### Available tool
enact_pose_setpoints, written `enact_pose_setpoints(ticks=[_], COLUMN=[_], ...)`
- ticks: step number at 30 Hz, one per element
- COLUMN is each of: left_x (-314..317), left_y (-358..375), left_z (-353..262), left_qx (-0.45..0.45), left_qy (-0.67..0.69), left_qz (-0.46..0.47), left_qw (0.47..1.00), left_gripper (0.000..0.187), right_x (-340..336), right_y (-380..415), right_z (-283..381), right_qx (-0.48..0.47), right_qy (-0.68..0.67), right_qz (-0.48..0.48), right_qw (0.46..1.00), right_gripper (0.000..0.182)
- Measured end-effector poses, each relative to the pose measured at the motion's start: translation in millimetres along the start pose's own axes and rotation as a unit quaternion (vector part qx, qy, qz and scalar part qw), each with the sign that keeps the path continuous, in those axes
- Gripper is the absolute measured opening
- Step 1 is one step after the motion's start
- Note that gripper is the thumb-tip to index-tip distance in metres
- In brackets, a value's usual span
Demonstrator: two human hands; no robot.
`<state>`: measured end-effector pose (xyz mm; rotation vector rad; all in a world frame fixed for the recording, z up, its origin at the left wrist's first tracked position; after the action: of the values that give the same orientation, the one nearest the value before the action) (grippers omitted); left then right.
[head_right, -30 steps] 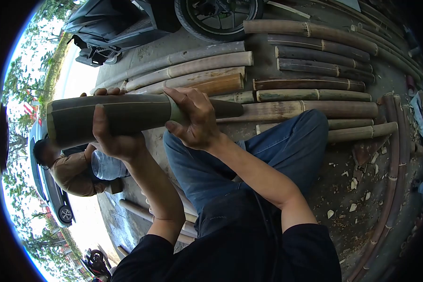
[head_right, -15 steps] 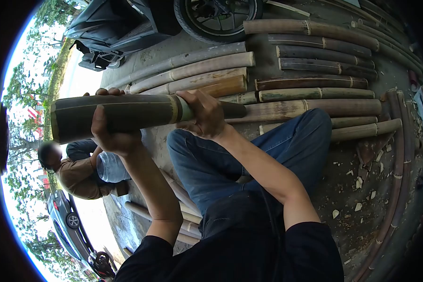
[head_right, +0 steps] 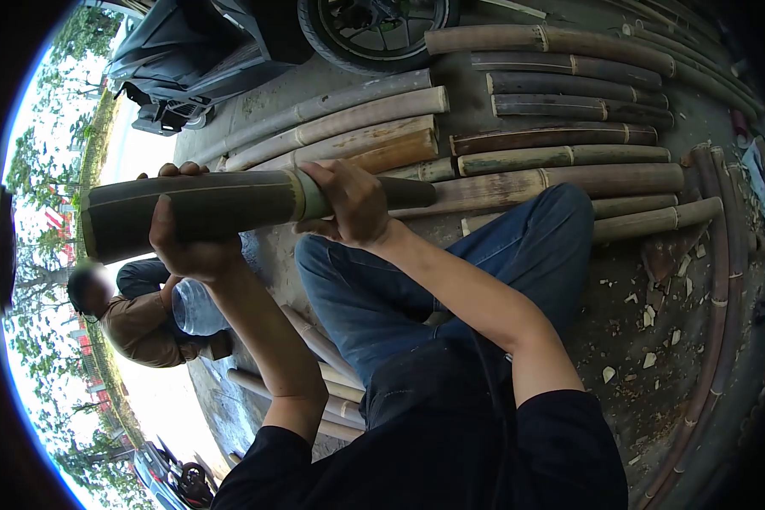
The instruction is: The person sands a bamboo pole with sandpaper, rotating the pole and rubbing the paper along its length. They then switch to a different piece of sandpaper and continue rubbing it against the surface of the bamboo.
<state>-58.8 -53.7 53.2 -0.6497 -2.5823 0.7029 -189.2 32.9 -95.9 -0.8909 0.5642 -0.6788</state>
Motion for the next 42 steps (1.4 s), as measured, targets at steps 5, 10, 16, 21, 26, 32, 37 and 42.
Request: enact_pose_setpoints(ticks=[5,10,16,21,26,32,37,42], left_x=[4.6,-15.8,-3.9,-6.4,-10.2,6.1,-5.9,-1.6], left_y=[0.9,1.2,1.7,2.4,2.6,5.4,4.0,-1.4], left_z=[-4.2,-2.7,-5.0,-6.2,-6.5,-7.8,-10.4,-5.9], left_qx=[0.011,0.036,0.056,0.065,0.068,0.059,0.061,0.053], left_qy=[0.037,0.110,0.119,0.137,0.124,0.162,0.174,0.181], left_qz=[0.061,0.119,0.182,0.224,0.208,0.252,0.268,0.272], left_qw=[0.997,0.986,0.974,0.963,0.968,0.952,0.946,0.944], left_gripper=[0.067,0.076,0.081,0.086,0.087,0.089,0.089,0.091], right_x=[-5.4,-8.5,-4.5,-6.3,-7.4,-3.0,-0.4,2.8], right_y=[-20.9,55.8,-17.7,3.0,37.3,-63.2,17.0,25.8], right_z=[26.4,-41.1,14.9,9.7,-30.6,45.7,-19.6,-36.4], right_qx=[0.007,0.048,0.046,0.037,0.067,0.075,0.119,0.159], right_qy=[-0.003,0.006,-0.052,-0.015,-0.058,-0.173,-0.167,-0.197], right_qz=[-0.014,0.020,0.063,0.013,0.063,0.155,0.160,0.187], right_qw=[1.000,0.999,0.996,0.999,0.994,0.970,0.965,0.949], right_gripper=[0.079,0.075,0.079,0.079,0.073,0.068,0.074,0.074])
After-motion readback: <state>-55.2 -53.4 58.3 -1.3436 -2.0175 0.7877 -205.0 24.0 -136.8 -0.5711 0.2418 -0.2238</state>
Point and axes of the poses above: each hand's wrist, its own y-axis away from the middle knuckle, its own x-axis out of the palm, z = x × y, the point moved 7 cm from there along -y, towards the middle knuckle, and after that the axes turned 8 degrees about z, right-handed, at the moved point
